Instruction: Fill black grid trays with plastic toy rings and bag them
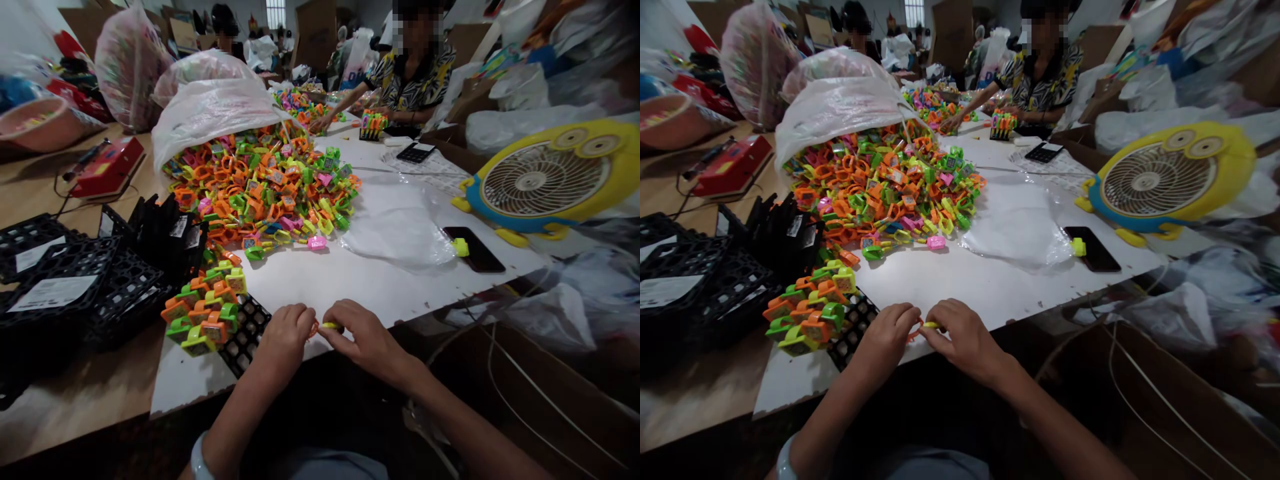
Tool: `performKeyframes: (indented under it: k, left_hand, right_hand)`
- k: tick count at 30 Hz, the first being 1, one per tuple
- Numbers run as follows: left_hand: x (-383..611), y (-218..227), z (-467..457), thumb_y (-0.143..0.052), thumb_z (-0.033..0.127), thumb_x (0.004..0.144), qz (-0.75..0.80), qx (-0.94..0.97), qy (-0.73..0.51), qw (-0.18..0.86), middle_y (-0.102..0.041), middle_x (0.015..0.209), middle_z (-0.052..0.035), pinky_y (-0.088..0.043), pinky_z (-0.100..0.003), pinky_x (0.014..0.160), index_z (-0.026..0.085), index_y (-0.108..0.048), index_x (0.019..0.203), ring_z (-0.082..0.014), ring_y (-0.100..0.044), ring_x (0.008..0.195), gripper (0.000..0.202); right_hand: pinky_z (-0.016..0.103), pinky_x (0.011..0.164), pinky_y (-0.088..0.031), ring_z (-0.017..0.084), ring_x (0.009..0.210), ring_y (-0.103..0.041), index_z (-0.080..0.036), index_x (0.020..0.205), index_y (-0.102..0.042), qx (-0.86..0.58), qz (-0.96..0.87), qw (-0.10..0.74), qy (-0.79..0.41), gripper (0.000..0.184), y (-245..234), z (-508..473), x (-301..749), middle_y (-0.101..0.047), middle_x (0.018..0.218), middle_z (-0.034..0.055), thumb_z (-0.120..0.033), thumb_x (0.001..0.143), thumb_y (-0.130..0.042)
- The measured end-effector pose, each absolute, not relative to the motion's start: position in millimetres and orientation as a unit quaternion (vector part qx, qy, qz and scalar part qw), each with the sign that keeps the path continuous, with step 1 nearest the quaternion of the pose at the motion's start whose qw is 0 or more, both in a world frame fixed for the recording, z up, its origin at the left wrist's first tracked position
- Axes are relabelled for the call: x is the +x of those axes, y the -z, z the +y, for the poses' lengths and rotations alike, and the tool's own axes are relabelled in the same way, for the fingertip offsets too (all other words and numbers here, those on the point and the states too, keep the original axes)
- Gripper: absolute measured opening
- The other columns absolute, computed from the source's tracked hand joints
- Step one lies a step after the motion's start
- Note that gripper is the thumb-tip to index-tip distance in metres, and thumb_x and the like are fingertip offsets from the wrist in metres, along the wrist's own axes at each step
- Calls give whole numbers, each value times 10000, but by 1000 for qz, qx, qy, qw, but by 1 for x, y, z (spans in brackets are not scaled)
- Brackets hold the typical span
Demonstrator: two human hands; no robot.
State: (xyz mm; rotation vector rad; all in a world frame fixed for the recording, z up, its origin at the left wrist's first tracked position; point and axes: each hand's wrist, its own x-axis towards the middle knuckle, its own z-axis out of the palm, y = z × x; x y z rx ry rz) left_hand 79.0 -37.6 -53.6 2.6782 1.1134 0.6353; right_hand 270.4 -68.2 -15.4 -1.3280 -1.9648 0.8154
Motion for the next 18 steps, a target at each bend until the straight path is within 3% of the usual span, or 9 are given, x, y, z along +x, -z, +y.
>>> performKeyframes:
  k: [3, 6, 10, 14, 18]
  left_hand:
    - [79, 57, -34, -483, 95, 906, 429, 869, -195, 153, -670, 968, -100, -561, -371, 758, 161, -615, 1027, -228, -659, 875, 190]
    - [84, 63, -34, -385, 169, 969, 422, 832, -254, 256, -660, 1030, -114, -571, -370, 806, 163, -586, 1111, -213, -664, 936, 246]
    - [100, 71, -37, -358, 204, 976, 333, 834, -301, 321, -589, 1284, -148, -523, -433, 1002, 217, -460, 1362, -235, -584, 1209, 399]
    - [106, 52, -40, -459, 261, 964, 340, 833, -317, 302, -444, 1497, -119, -469, -457, 1081, 314, -283, 1500, -255, -461, 1366, 567]
    - [81, 1, -70, -384, 283, 989, 226, 842, -298, 388, -570, 1399, -70, -515, -338, 1022, 337, -476, 1411, -215, -545, 1288, 436]
  right_hand:
    - [261, 672, -399, 134, 715, -492, -215, 930, -581, -523, -690, 320, -384, 174, 8, -73, 276, -547, 782, -22, -375, 886, -632]
    - [238, 600, -360, 115, 652, -443, -219, 1048, -578, -598, -606, 308, -425, 375, 12, -76, 277, -479, 719, -63, -407, 772, -748]
    - [233, 585, -334, 108, 641, -439, -194, 764, -553, -600, -568, 320, -463, 165, 34, -70, 275, -486, 672, -56, -330, 844, -600]
    - [232, 588, -336, 107, 610, -439, -190, 644, -530, -665, -515, 378, -388, 105, 52, -55, 314, -490, 606, -65, -173, 737, -575]
    - [228, 518, -347, 115, 529, -472, -187, 570, -567, -769, -308, 500, -252, 97, 59, -48, 394, -529, 509, -58, -116, 619, -611]
